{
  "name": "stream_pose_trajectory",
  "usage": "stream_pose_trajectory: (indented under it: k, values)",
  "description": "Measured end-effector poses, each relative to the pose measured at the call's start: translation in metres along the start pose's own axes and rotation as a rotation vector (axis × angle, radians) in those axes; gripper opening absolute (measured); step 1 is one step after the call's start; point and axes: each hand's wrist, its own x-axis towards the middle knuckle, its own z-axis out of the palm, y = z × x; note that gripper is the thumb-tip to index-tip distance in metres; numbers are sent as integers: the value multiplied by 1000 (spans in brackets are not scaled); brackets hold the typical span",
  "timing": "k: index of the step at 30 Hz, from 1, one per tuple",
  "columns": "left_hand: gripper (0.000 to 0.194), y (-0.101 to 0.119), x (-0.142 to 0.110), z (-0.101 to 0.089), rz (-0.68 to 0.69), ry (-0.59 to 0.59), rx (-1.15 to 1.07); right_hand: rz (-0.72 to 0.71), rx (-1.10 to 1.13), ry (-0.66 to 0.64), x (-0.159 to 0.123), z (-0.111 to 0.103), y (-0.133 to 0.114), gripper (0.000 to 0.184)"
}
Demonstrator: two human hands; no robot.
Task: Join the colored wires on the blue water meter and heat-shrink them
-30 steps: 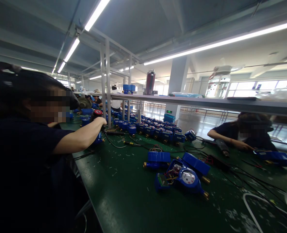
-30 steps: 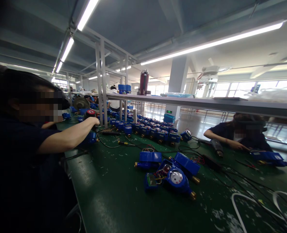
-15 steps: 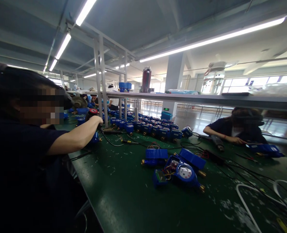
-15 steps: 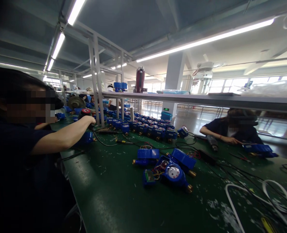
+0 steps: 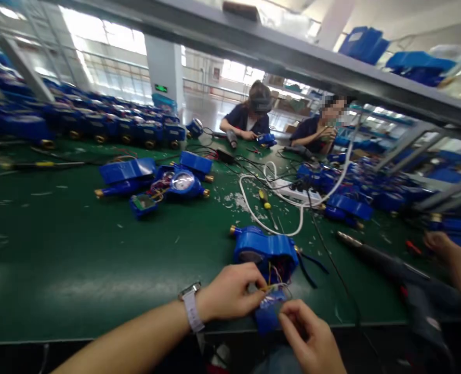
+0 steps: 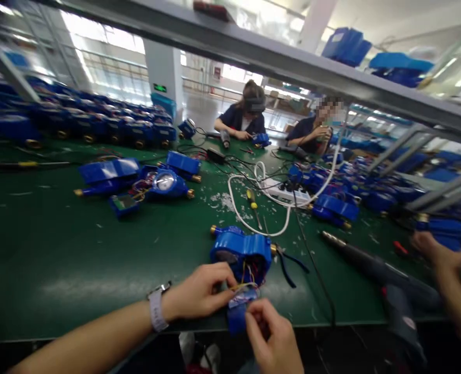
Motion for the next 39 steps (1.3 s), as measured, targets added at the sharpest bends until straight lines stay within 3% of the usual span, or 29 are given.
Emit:
stream_pose_trajectory:
  k: [5,11,27,34,36,39]
  values:
    - [13,5,1,-3,-157,-56,-170,87,124,-15,7,-3,-9,19]
    - [21,5,6,-5,-307,-107,-363,54,132,-6,8,-2,-12,17]
    - [18,5,5,-1,-312,-39,-425,18,-6,-61,12,-2,-17,16]
    - [14,5,5,-1,-291,-13,-416,31,47,-68,13,1,-19,19]
    - [13,7,5,-1,-282,-2,-411,-4,68,-36,14,1,-20,21]
    - [13,7,5,1,-270,2,-422,-74,57,140,16,1,-21,17]
